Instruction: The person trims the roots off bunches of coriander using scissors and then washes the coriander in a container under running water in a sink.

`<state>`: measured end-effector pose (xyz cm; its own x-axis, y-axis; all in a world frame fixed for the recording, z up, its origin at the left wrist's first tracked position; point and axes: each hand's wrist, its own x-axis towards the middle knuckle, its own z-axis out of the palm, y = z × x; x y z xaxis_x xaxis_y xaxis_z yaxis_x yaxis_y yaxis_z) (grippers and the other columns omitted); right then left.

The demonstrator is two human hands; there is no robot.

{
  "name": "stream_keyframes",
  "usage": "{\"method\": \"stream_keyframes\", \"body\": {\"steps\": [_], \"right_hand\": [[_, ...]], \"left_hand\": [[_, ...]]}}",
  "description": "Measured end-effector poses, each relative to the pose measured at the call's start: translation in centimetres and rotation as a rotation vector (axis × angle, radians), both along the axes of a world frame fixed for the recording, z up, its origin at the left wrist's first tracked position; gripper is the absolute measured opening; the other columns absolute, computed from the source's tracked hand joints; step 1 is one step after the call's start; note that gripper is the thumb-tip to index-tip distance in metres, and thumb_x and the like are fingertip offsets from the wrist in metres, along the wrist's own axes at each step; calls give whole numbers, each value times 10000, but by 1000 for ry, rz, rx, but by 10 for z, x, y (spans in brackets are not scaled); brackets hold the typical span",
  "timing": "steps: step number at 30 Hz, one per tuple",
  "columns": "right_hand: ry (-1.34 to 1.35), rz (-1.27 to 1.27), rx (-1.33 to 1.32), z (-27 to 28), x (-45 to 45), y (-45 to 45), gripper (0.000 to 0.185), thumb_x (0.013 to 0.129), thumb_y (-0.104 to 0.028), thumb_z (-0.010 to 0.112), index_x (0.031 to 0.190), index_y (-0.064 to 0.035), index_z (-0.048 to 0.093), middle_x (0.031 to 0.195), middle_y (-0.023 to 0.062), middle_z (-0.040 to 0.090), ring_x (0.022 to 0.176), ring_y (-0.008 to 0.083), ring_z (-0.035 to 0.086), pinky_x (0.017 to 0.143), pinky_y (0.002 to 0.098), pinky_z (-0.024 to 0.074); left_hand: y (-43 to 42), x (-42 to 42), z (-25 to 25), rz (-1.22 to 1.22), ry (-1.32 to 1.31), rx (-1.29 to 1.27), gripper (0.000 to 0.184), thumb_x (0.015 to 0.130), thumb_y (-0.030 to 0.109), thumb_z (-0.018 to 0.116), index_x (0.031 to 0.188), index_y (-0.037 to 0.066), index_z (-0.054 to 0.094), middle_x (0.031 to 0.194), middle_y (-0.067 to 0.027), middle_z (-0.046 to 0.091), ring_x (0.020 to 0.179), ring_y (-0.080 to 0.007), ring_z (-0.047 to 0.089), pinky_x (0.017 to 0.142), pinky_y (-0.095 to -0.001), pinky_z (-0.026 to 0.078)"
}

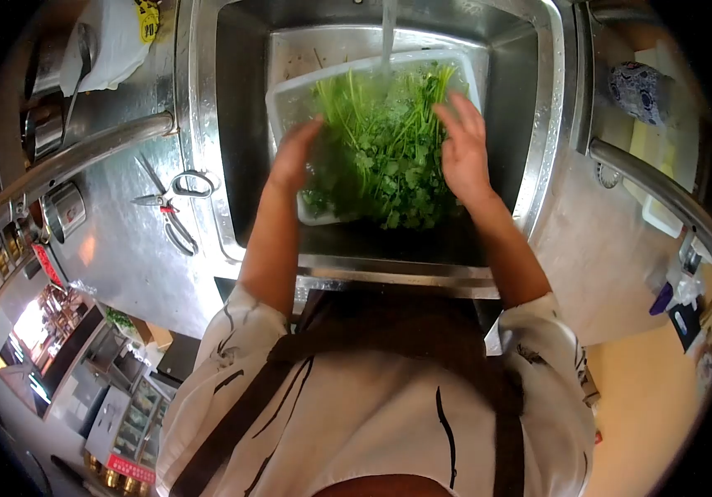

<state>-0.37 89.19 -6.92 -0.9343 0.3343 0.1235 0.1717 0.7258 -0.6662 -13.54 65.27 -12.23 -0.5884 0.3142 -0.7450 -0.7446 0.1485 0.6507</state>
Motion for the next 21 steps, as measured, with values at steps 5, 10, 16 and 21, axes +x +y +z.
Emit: {"method": "stream_keyframes", "body": {"steps": [5,10,16,21], "right_hand": [[-543,-682,-789,-26,-57,-19,766,778,-353,592,1291,105,254,1289,323,338,1192,384,379,980,402,336],[-641,-207,-415,-77,-49,-26,740,759,-395,632,1198,135,361,1101,326,509,1041,396,519,883,387,420],[-456,-252,-133,-89,-44,-53,537,777,-303,622,1083,114,479,980,260,593,920,361,584,801,392,457],[-910,-232,-638,-70,-57,13,800,745,-355,647,1305,81,277,1326,276,326,1213,380,365,964,389,366]], "left_hand": [[56,1,13,-198,92,-341,613,748,408,653,1146,-39,522,1130,-175,542,1008,-255,516,784,-399,436],[42,-8,-30,-704,139,-388,498,726,341,701,1016,-52,603,989,-198,620,892,-262,576,797,-350,441],[46,18,-32,-363,550,-567,570,730,381,682,1048,-77,564,1004,-235,598,968,-317,564,848,-385,428],[27,-19,8,-407,101,-317,670,723,354,685,1215,-34,450,1256,-221,448,1163,-327,426,961,-389,333]]}}
